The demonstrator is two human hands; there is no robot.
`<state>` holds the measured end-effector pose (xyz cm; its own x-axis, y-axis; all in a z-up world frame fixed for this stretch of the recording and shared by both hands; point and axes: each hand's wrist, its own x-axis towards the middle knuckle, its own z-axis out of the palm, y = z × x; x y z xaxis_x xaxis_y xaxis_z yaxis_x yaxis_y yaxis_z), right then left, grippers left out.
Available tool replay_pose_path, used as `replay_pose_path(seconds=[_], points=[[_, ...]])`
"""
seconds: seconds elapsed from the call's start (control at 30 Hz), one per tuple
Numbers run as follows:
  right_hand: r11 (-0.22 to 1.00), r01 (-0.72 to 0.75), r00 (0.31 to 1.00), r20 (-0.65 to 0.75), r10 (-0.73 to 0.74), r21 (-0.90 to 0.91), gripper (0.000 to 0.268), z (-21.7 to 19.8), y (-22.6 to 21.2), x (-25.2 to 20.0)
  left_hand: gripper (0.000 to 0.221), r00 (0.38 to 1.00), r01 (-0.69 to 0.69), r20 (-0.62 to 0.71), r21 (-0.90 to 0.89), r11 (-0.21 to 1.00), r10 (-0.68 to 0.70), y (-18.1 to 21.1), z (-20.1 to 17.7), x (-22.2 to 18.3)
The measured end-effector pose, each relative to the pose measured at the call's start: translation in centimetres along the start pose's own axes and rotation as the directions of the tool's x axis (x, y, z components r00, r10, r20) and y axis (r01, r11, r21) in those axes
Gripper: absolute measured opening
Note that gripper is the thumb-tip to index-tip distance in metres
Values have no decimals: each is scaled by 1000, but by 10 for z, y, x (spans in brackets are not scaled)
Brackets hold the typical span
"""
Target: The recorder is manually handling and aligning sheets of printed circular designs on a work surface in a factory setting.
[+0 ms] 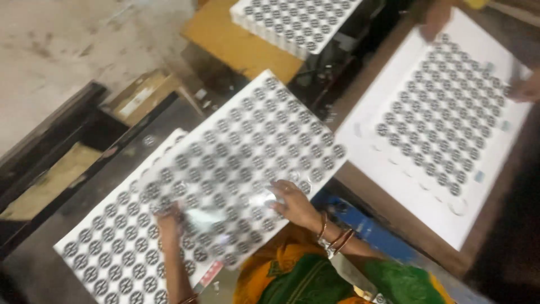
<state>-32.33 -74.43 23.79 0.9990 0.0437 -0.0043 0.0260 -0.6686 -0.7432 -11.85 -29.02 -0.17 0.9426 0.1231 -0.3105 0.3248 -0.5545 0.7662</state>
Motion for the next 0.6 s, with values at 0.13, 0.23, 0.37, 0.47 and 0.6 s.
replay_pose_path(seconds=[0.13, 0.23, 0.37, 0.47, 0.6], points=[[994, 97, 990, 110, -90, -54, 60, 67, -7, 39, 40, 963, 63, -245, -207, 976, -114, -4, -177, -52], [964, 231, 961, 183, -206, -131, 66, 127, -20, 54, 35, 954, 27, -269, -373, 928, -136, -55, -240, -44], [972, 126, 946, 320, -56, -201, 85, 124, -66, 70, 50, 884, 239, -440, 142, 961, -155, -80, -274, -24], [933, -20, 933, 328, 146, -359, 106, 90, -102, 78, 69, 835, 209, -550, 371, 905, 33, -74, -289, 2], [825, -276, 902, 164, 400, -493, 110, 119, -50, 63, 72, 924, -31, -273, 646, 763, 269, -131, -294, 98]])
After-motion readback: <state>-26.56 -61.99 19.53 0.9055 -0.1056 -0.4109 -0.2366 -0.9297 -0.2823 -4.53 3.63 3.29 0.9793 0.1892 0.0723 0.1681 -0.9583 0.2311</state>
